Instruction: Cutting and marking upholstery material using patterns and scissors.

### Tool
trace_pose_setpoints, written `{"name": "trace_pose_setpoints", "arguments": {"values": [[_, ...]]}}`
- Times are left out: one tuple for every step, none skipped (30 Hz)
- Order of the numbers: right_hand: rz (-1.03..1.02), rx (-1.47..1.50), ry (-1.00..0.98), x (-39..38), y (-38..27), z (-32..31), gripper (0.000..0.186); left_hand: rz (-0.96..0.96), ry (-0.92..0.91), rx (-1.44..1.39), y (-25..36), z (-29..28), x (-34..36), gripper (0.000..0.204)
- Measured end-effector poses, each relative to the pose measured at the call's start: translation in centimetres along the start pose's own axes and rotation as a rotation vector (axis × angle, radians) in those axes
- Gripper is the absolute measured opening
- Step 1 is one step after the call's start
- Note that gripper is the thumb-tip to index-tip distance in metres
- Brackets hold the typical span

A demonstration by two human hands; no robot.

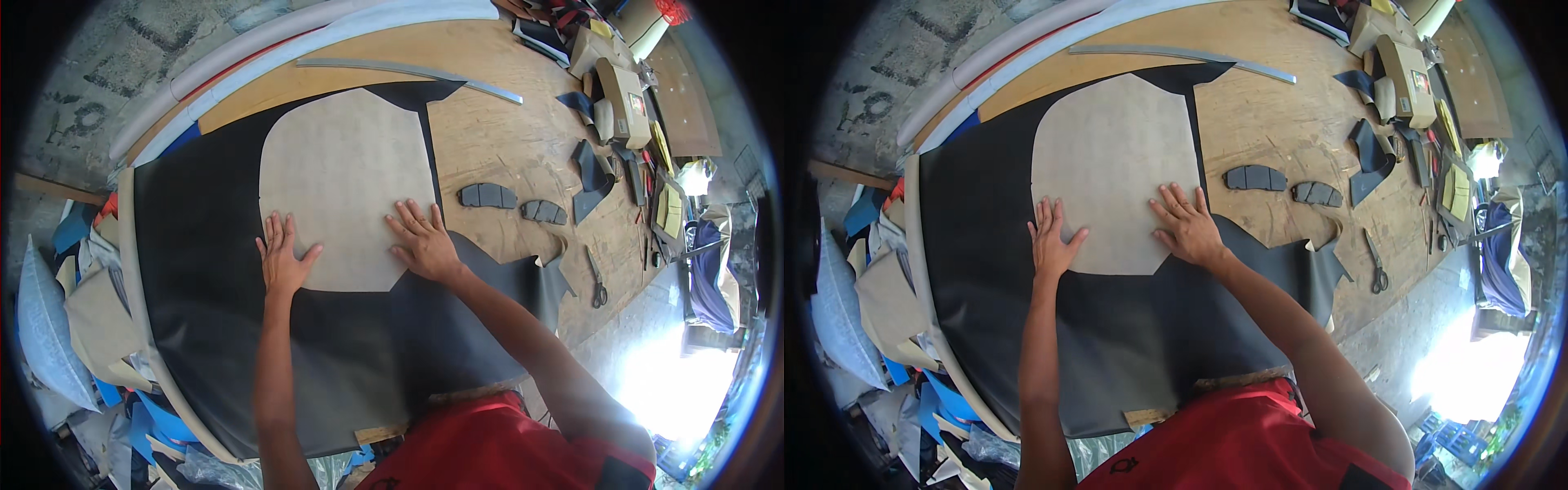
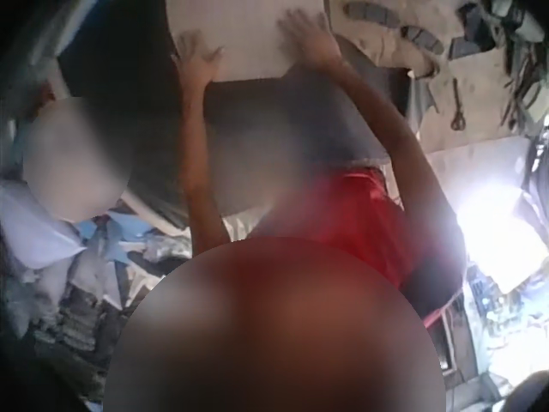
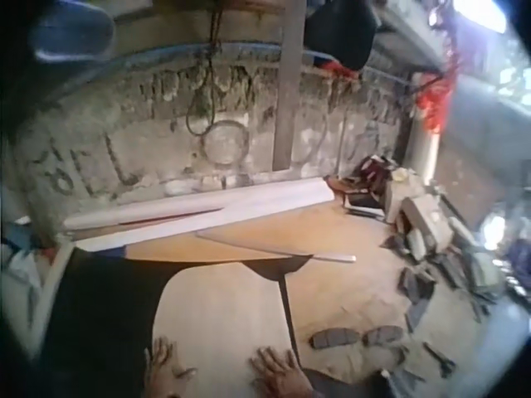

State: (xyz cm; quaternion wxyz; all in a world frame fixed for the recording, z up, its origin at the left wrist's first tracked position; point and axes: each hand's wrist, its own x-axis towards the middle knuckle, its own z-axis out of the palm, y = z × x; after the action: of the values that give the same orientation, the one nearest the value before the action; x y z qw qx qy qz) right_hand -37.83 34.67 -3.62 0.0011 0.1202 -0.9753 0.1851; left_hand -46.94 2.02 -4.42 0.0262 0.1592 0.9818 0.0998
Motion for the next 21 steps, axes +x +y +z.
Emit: {"name": "trace_pose_setpoints", "arguments": {"values": [[-0.005, 0.011, -0.001, 0.2, 0.1, -0.1, 0.067, 0.000, 0.002, 0.000, 0.0, -0.2, 0.3, 0.093], [-0.010, 0.022, -0.002, 0.3, 0.1, -0.2, 0.066, 0.002, 0.005, 0.000, 0.0, -0.4, 0.4, 0.093], [-0.004, 0.015, 0.005, 0.2, 0.4, -0.1, 0.066, 0.011, 0.010, -0.003, 0.3, -0.5, 0.9, 0.093], [0.012, 0.010, 0.023, 0.1, 0.5, 0.0, 0.066, 0.012, -0.008, 0.007, 0.6, -0.7, 1.3, 0.092], [0.028, 0.008, 0.035, -0.3, 0.4, 0.0, 0.066, 0.009, -0.032, 0.018, 0.8, -0.9, 1.4, 0.091], [0.046, 0.007, 0.047, -1.0, 0.4, 0.1, 0.065, 0.009, -0.057, 0.029, 1.0, -1.0, 1.4, 0.090], [0.066, 0.005, 0.060, -1.9, 0.6, 0.0, 0.065, 0.010, -0.083, 0.040, 1.4, -1.1, 1.5, 0.089], [0.068, 0.014, 0.050, -3.1, 0.0, -0.3, 0.065, 0.004, -0.041, 0.098, 0.8, -0.8, 0.7, 0.087], [0.040, 0.032, 0.059, -4.7, -0.5, -0.6, 0.065, 0.000, -0.002, 0.157, 0.2, -0.7, -0.2, 0.085], [0.025, 0.047, 0.058, -7.2, -0.8, -1.0, 0.064, 0.004, -0.029, 0.150, 0.5, -0.7, -1.6, 0.085], [0.009, 0.066, 0.055, -9.9, -1.1, -1.3, 0.064, -0.065, 0.037, 0.106, 0.6, -0.8, -3.1, 0.083], [-0.008, 0.086, 0.049, -12.6, -1.5, -1.7, 0.064, -0.139, 0.100, 0.066, 0.6, -0.9, -5.2, 0.081], [0.029, 0.063, 0.052, -15.5, -1.1, -2.5, 0.062, -0.217, -0.003, 0.073, 1.0, -1.2, -7.4, 0.085], [0.078, 0.038, 0.058, -18.7, -0.3, -3.2, 0.061, -0.282, -0.111, 0.085, 1.9, -1.5, -9.6, 0.090], [0.109, 0.029, 0.052, -21.4, 1.2, -4.0, 0.061, -0.256, -0.129, 0.074, 3.3, -2.0, -11.3, 0.090], [0.192, -0.035, 0.097, -24.3, 2.8, -4.9, 0.060, -0.365, -0.236, 0.046, 4.7, -2.7, -13.7, 0.095], [0.266, -0.093, 0.147, -26.7, 4.2, -5.9, 0.059, -0.481, -0.336, 0.029, 5.5, -3.7, -16.4, 0.100], [0.364, -0.154, 0.232, -28.2, 5.8, -6.3, 0.057, -0.554, -0.335, 0.012, 4.5, -3.6, -19.5, 0.104], [0.462, -0.216, 0.313, -29.7, 7.7, -6.6, 0.055, -0.630, -0.338, -0.008, 3.0, -3.0, -22.7, 0.107], [0.478, -0.129, 0.441, -30.6, 10.4, -7.4, 0.049, -0.634, -0.340, -0.008, 2.2, -2.4, -25.5, 0.107], [0.698, 0.003, 0.481, -31.6, 12.5, -7.7, 0.044, -0.730, -0.323, -0.013, 1.5, -1.7, -28.0, 0.107]]}}
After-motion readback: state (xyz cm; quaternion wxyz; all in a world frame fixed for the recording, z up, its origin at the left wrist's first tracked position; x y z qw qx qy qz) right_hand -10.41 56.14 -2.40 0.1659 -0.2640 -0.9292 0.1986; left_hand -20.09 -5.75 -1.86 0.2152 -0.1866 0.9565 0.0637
